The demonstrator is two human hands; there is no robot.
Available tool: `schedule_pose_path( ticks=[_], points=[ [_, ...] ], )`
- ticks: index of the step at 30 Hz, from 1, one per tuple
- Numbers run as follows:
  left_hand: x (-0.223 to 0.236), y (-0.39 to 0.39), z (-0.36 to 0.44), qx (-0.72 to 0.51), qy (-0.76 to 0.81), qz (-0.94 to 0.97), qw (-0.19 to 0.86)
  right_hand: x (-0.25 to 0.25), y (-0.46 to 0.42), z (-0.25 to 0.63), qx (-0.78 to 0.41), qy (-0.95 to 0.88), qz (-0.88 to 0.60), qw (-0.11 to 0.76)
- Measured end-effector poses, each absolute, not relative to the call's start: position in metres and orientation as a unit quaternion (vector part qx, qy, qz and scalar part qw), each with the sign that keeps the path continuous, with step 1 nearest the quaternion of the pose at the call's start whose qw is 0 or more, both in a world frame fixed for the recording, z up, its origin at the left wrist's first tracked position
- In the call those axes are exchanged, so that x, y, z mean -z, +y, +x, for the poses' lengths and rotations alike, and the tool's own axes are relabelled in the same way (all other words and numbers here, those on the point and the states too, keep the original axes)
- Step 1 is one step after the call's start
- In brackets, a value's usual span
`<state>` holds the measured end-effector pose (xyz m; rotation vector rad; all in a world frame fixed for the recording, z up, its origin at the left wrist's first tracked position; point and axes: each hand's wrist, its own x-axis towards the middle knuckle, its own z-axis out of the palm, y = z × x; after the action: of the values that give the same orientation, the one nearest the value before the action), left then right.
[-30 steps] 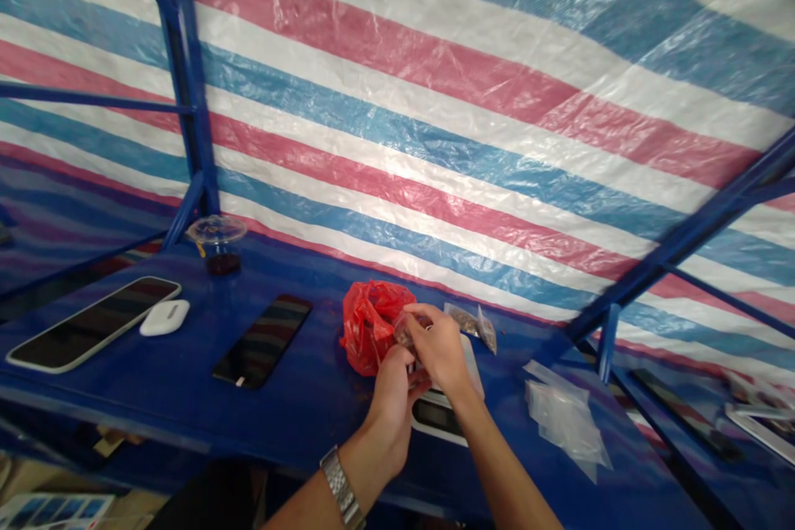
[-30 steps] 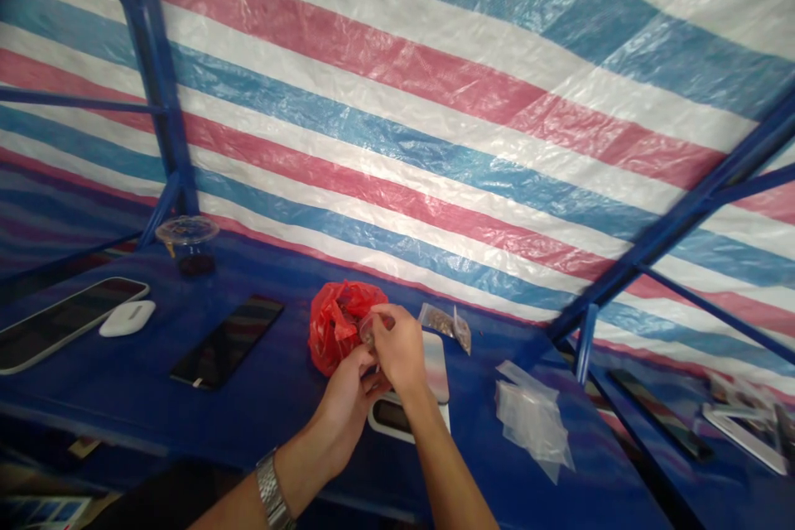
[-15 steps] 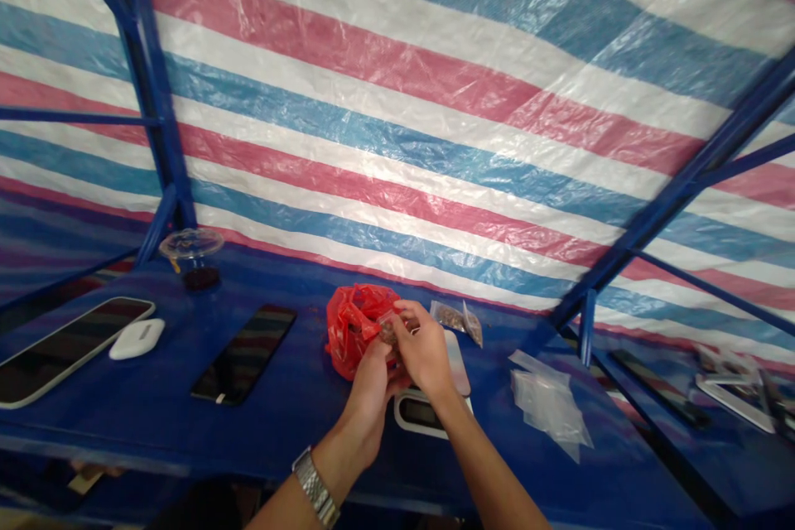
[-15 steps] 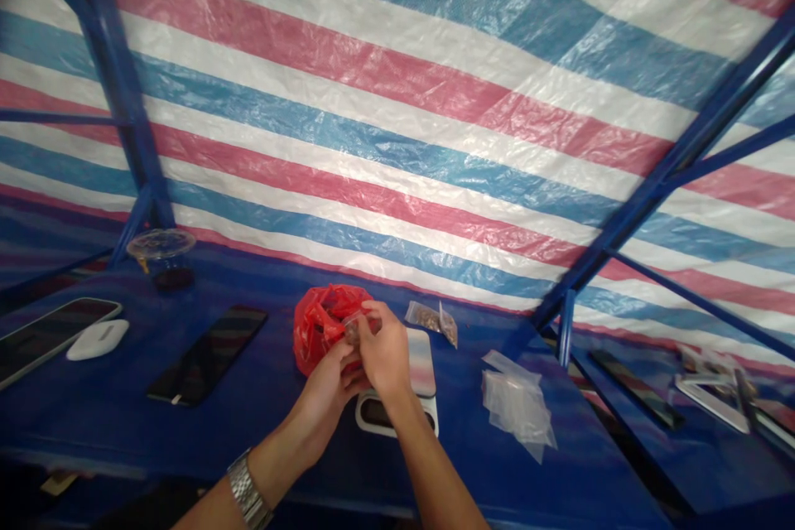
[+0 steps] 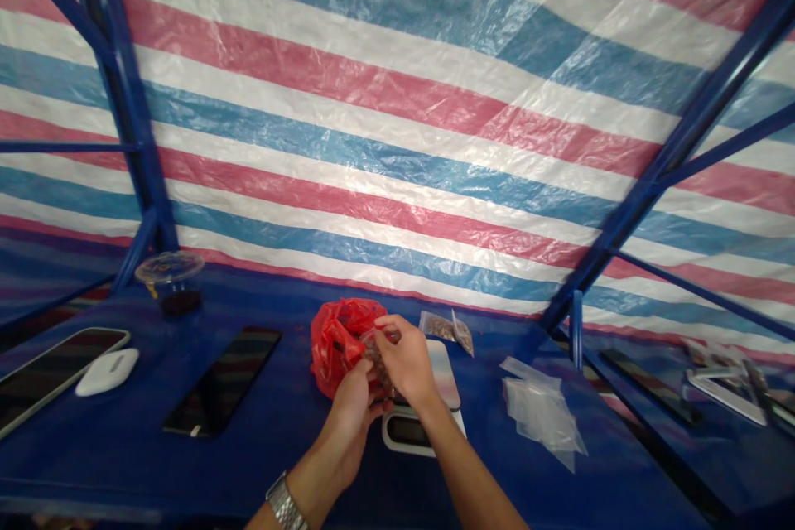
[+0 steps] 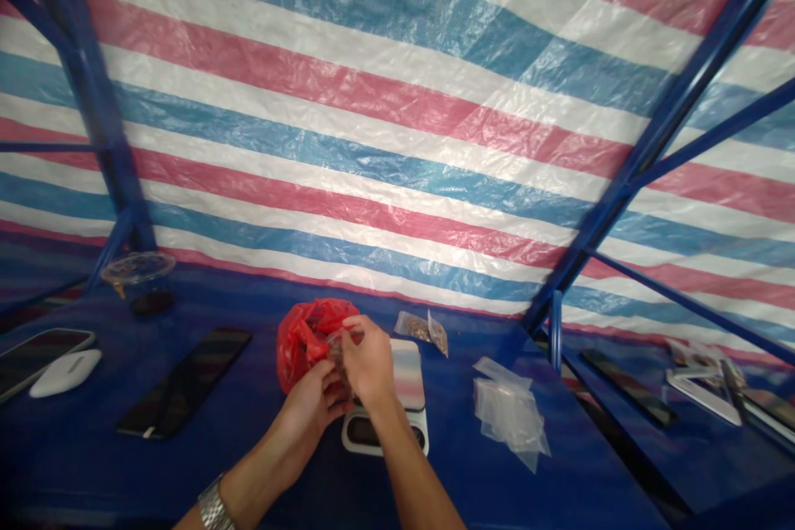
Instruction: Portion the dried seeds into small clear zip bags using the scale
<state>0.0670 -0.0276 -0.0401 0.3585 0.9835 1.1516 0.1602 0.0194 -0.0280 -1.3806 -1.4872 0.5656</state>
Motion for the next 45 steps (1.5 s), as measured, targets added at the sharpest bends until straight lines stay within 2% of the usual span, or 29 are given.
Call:
schedule_pose_path(
  ticks=[6,10,16,22,27,33,37,45],
  points=[
    [0.045,-0.029,0.065,-0.533,0.429,0.21,0.699,0.028,0.02,0.156,-0.206,-0.619,-0.591,0.474],
    [0.042,-0.028,0.061,-0.52,0.446,0.226,0.692,0.024,0.017,0.156,-0.213,-0.612,-0.58,0.493],
    [0.043,-0.028,0.061,-0.561,0.449,0.295,0.63,0.017,0.005,0.161,-0.254,-0.632,-0.522,0.514],
    [0.039,-0.027,0.067,-0.632,0.402,0.428,0.506,0.012,-0.006,0.193,-0.318,-0.617,-0.475,0.541],
    [0.041,-0.032,0.071,-0.622,0.429,0.546,0.361,0.008,-0.02,0.226,-0.388,-0.596,-0.459,0.532],
    [0.042,-0.034,0.082,-0.589,0.441,0.625,0.26,0.01,-0.03,0.25,-0.363,-0.618,-0.477,0.508],
    [0.044,-0.032,0.091,-0.579,0.441,0.639,0.25,0.015,-0.031,0.256,-0.338,-0.626,-0.483,0.511],
    [0.045,-0.027,0.097,-0.58,0.46,0.6,0.302,0.019,-0.032,0.254,-0.32,-0.627,-0.495,0.509]
  ],
)
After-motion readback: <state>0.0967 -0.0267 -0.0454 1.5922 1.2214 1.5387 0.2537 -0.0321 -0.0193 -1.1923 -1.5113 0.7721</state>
